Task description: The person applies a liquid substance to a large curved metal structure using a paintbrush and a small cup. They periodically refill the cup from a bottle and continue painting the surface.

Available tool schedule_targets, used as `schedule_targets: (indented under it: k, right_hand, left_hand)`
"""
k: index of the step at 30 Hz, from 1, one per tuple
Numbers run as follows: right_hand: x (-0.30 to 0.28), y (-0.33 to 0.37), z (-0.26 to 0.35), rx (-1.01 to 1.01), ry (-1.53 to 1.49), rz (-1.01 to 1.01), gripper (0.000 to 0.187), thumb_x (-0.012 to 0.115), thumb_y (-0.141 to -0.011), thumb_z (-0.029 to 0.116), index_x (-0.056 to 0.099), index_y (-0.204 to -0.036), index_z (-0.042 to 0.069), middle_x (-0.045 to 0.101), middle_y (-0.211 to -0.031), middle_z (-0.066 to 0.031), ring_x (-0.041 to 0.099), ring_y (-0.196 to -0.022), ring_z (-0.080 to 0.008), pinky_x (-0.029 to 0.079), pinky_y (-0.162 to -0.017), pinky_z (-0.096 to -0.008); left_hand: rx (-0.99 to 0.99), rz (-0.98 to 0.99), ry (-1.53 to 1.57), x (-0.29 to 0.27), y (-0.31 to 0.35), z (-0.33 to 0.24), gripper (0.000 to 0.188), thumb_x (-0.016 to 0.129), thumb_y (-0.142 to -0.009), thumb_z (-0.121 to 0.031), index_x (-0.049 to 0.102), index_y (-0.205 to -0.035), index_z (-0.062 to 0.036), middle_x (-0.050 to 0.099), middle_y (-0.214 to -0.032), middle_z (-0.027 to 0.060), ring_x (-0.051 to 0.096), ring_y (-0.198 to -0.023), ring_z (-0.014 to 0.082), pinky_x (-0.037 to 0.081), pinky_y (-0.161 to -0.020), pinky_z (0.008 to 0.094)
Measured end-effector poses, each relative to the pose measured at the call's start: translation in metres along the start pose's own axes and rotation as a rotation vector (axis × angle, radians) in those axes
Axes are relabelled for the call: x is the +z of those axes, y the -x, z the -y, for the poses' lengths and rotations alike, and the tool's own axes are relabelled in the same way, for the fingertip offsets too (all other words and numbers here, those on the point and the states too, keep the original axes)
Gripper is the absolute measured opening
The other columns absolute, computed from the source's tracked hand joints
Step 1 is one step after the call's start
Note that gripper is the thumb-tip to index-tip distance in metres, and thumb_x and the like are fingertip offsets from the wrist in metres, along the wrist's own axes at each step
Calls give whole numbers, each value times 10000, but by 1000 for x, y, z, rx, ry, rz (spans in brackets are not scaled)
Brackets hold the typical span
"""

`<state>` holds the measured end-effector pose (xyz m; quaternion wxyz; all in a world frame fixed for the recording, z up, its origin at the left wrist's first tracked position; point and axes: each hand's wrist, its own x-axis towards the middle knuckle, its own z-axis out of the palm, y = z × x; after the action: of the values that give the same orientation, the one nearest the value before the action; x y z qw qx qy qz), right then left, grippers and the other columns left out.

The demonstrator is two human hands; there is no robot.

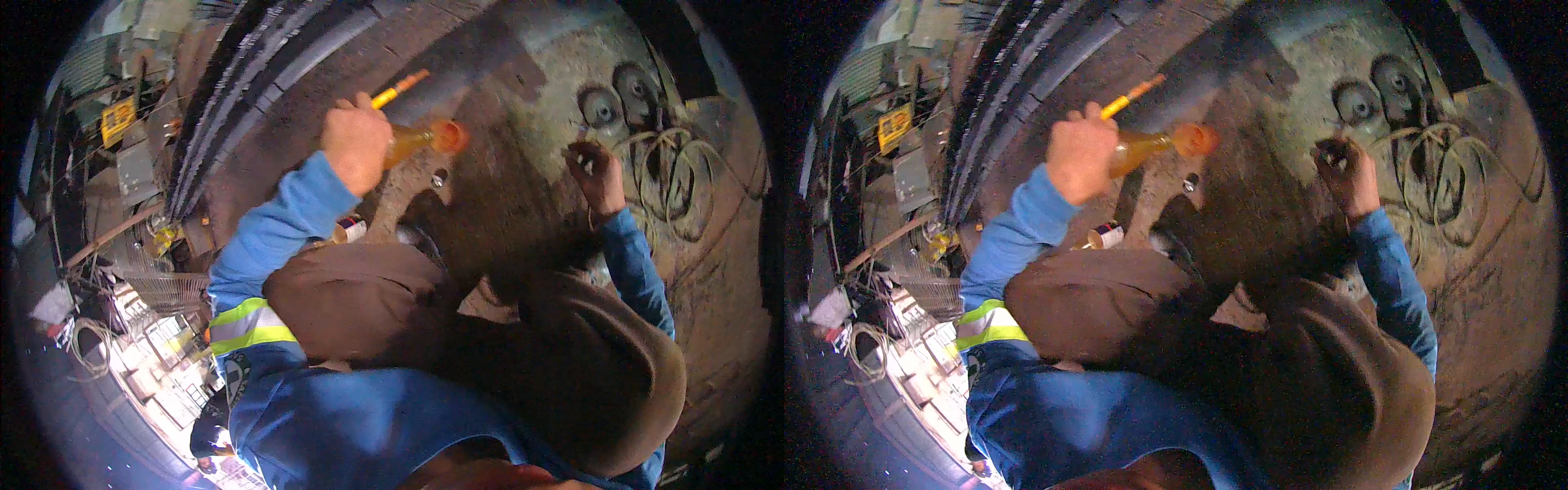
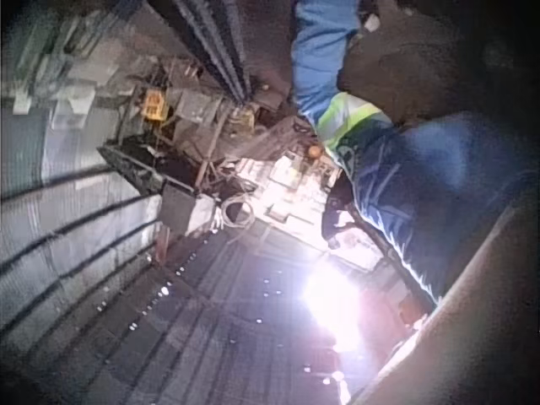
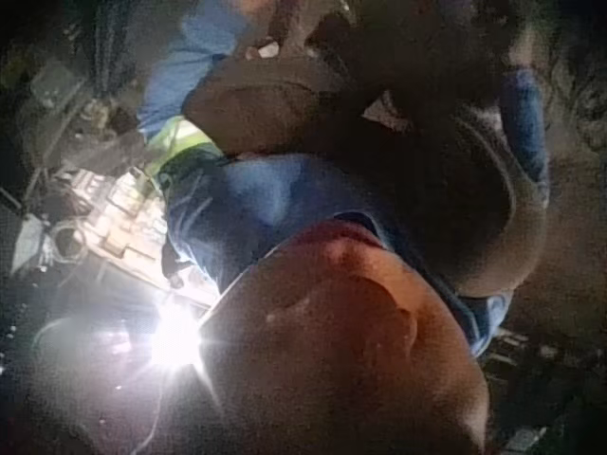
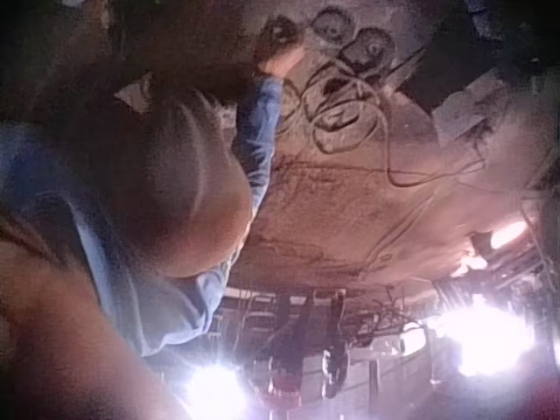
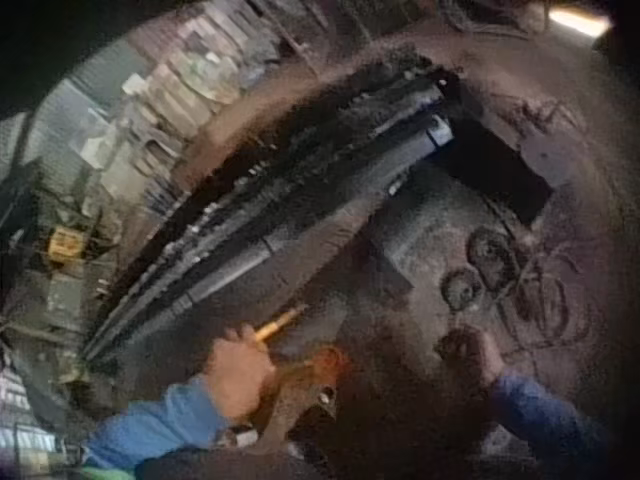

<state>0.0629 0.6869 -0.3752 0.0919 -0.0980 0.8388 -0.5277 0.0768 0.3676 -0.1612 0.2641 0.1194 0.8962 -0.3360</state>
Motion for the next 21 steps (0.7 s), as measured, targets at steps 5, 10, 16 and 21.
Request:
schedule_targets:
  k: [5,10,16,21]
  right_hand:
    - [0,2,3,26,50,77,197,720,-780,130,694,-952,39,654,-832,-74,553,-685,-151,460,-638,-306]
    - [3,4,2,22,49,76,215,724,-774,148,697,-969,63,666,-824,-77,583,-677,-181,486,-637,-323]
    - [6,5,8,142,1,79,221,711,-773,127,690,-982,58,659,-822,-75,577,-685,-184,482,-642,-323]
    - [8,7,4,95,-22,77,219,690,-786,104,679,-998,52,639,-816,-79,572,-693,-180,479,-651,-319]
  left_hand:
    - [-19,62,-20,-5,3,-3,596,891,-442,-249,641,-944,-47,569,-976,114,631,-860,285,565,-660,376]
    - [-8,48,-10,-2,3,-1,615,901,-427,-270,642,-940,-50,567,-976,114,631,-863,288,567,-670,378]
    - [2,30,-18,-3,2,0,582,873,-442,-248,638,-935,-49,565,-967,123,629,-854,291,569,-664,376]
    - [-5,78,-41,-4,2,-3,580,864,-453,-250,629,-940,-41,561,-972,128,629,-854,298,571,-668,388]
